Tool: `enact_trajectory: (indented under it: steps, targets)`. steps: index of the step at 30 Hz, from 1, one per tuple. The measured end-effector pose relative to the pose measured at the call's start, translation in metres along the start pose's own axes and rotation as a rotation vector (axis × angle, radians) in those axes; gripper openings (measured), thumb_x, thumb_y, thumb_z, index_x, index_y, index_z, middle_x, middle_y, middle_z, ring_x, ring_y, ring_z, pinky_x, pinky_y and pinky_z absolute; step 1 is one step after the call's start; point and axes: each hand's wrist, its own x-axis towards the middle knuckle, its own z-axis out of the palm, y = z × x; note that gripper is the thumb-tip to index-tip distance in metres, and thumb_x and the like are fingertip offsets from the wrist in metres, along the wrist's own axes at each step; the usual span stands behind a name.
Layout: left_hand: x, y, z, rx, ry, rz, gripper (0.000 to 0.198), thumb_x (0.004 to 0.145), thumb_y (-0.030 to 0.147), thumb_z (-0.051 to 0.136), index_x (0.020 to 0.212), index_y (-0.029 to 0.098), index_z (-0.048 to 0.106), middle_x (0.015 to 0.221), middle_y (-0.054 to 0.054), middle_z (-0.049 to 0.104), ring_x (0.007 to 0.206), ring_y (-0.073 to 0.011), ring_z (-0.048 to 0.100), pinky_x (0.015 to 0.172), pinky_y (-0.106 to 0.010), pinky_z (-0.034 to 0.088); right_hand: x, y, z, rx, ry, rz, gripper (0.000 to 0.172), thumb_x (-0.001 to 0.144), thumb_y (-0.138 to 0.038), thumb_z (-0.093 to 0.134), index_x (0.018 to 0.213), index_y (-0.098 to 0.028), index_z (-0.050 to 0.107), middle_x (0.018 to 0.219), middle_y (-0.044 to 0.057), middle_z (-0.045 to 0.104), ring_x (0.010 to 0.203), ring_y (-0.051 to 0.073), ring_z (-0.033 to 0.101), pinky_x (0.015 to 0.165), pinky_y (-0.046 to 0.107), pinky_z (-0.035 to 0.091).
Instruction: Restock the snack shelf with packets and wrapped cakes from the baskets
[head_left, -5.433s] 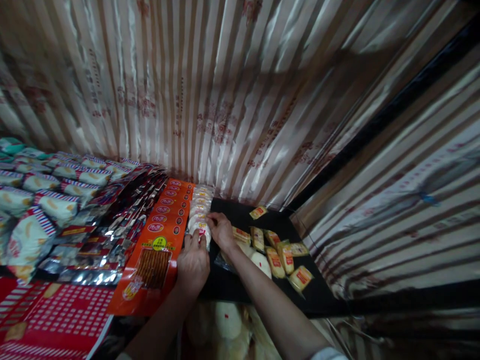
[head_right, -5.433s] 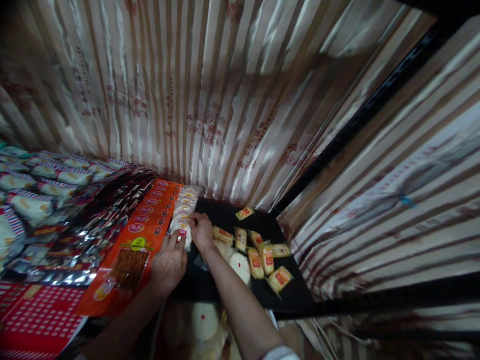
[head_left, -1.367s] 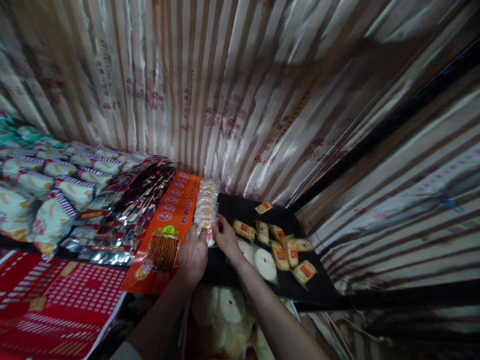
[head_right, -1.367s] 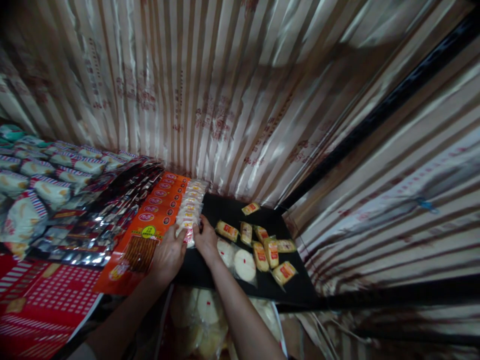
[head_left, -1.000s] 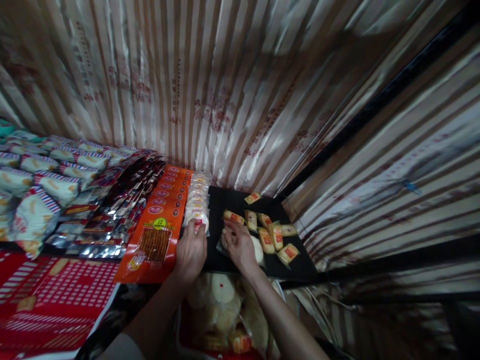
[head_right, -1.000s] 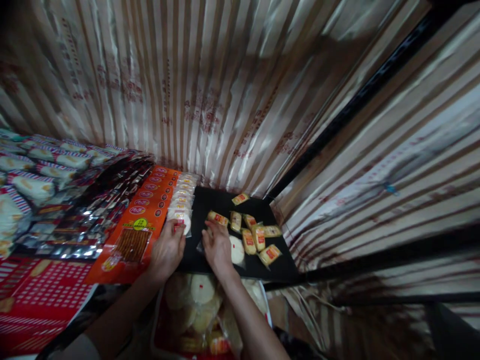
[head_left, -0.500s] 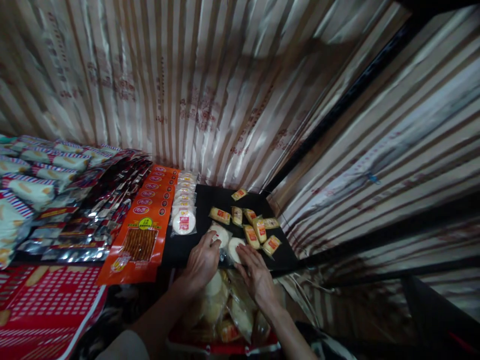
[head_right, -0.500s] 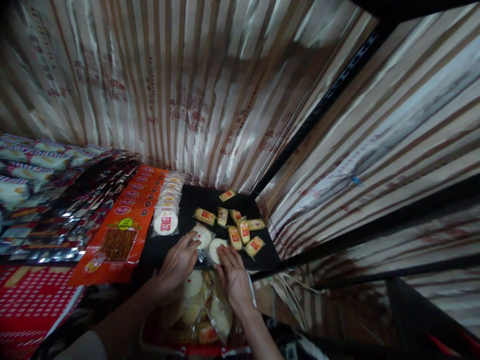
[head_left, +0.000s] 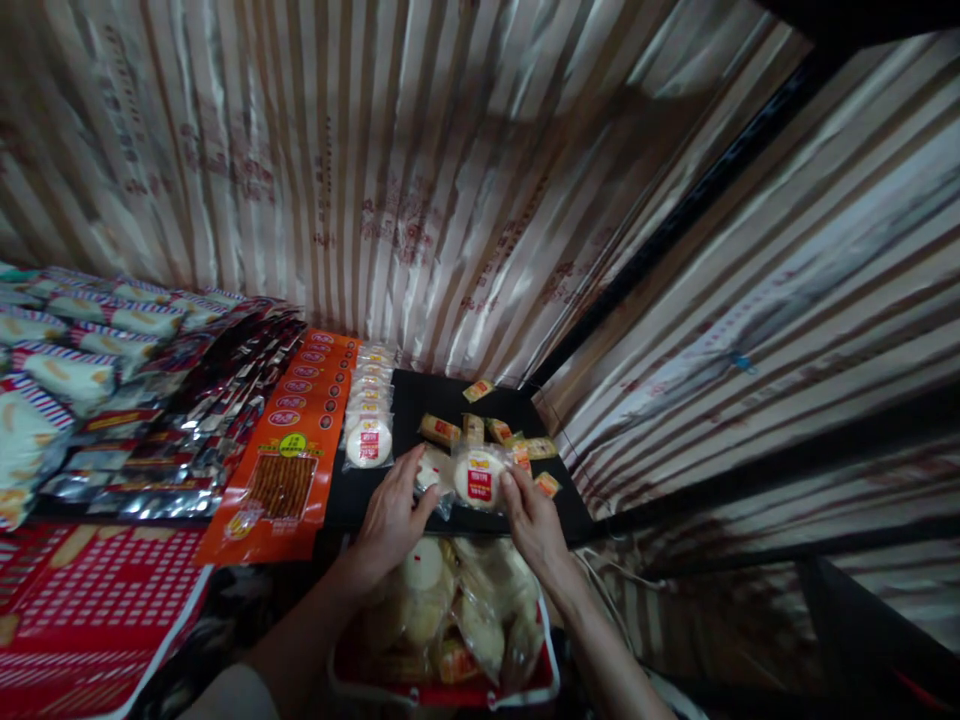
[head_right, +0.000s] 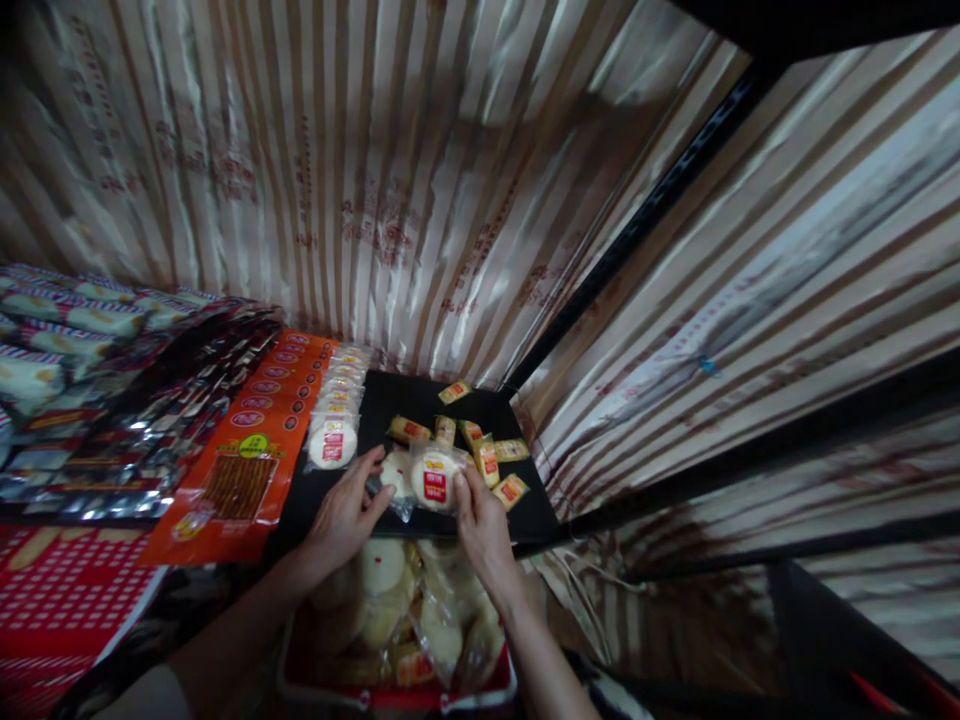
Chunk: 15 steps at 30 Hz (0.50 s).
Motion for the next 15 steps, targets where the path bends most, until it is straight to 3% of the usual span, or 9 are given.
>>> enact_trajectory:
  steps: [3,6,9,12,15]
  targets:
    - [-0.001,-0.009,0.0,-0.196,0.008,-0.1,0.053,0.083,0.032,0.048,0.131,0.01,0.037,0.116,-0.014,0.059,0.089,-0.0157,0.062,0.068,-0.027,0.052,0.0,-0.014,0.016,0.128,-0.119,0.028,0.041,0.086,-0.048,0.04,0.102,-0.018,0.062,0.101,0.008,0.068,0.09,0.021,0.062,0.08,0.032,0.051]
    - [-0.001,-0.019,-0.001,-0.289,0.023,-0.214,0.042,0.082,0.027,0.048,0.12,0.01,0.049,0.089,-0.007,0.067,0.072,-0.012,0.062,0.062,-0.023,0.05,-0.001,-0.021,0.035,0.283,-0.236,0.07,0.039,0.086,-0.049,0.041,0.099,-0.019,0.062,0.092,0.006,0.068,0.083,0.02,0.063,0.075,0.031,0.051]
    - [-0.002,-0.023,-0.016,-0.113,0.065,-0.244,0.032,0.083,0.025,0.046,0.11,0.013,0.058,0.083,-0.004,0.067,0.07,-0.0119,0.062,0.069,-0.025,0.05,-0.002,-0.021,0.053,0.35,-0.294,0.097,0.037,0.082,-0.05,0.046,0.091,-0.018,0.062,0.083,0.005,0.067,0.076,0.019,0.061,0.068,0.03,0.05]
    - [-0.006,-0.02,-0.043,0.159,0.06,-0.173,0.032,0.084,0.023,0.045,0.112,0.016,0.059,0.096,-0.007,0.068,0.082,-0.0149,0.063,0.079,-0.028,0.049,0.0,-0.02,0.07,0.293,-0.307,0.086,0.033,0.078,-0.049,0.052,0.081,-0.017,0.061,0.071,0.002,0.064,0.066,0.016,0.057,0.06,0.026,0.047]
    - [-0.009,-0.015,-0.064,0.316,0.087,-0.217,0.033,0.086,0.022,0.042,0.115,0.016,0.057,0.105,-0.008,0.066,0.091,-0.0164,0.062,0.084,-0.029,0.047,0.005,-0.024,0.088,0.28,-0.342,0.085,0.029,0.078,-0.046,0.051,0.077,-0.018,0.059,0.063,-0.001,0.06,0.058,0.013,0.054,0.054,0.024,0.044]
